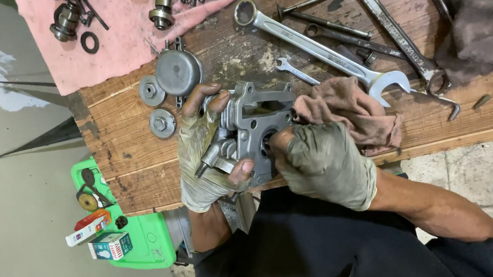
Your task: The person cleans a metallic engine cylinder block using a rag, wiping the exterior and interior surfaces. They then pick up a smaller cylindrical engine component and clean it thoroughly with the rag, rotating it to access all sides.
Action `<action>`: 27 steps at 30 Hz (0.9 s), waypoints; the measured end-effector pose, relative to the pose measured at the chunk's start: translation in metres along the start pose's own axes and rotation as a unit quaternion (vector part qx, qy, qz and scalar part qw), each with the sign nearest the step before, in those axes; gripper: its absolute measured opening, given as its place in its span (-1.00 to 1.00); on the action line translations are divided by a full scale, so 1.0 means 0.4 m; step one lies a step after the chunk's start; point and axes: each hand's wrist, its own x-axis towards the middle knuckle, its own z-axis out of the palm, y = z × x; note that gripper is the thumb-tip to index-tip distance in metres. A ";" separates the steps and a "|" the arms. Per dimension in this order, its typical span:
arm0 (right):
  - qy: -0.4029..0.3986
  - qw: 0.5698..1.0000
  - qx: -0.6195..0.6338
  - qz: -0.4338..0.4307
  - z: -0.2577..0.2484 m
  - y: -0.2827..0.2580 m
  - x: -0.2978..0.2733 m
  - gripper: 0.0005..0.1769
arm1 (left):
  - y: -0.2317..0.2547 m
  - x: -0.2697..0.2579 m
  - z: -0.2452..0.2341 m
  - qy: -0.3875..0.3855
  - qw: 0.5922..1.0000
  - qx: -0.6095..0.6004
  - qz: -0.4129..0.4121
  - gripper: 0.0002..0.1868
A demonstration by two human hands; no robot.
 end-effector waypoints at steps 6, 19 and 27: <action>0.020 0.999 -0.049 0.014 0.007 -0.002 -0.008 -0.92 | 0.001 0.006 0.010 0.004 0.997 -0.082 -0.010 -0.06; 0.112 0.990 0.036 0.078 0.043 -0.009 -0.051 -0.92 | 0.019 0.003 0.015 0.025 1.000 0.010 -0.005 -0.08; 0.064 0.994 -0.085 -0.015 0.026 -0.001 -0.020 -0.98 | 0.009 -0.004 0.016 0.026 0.996 -0.081 -0.021 -0.05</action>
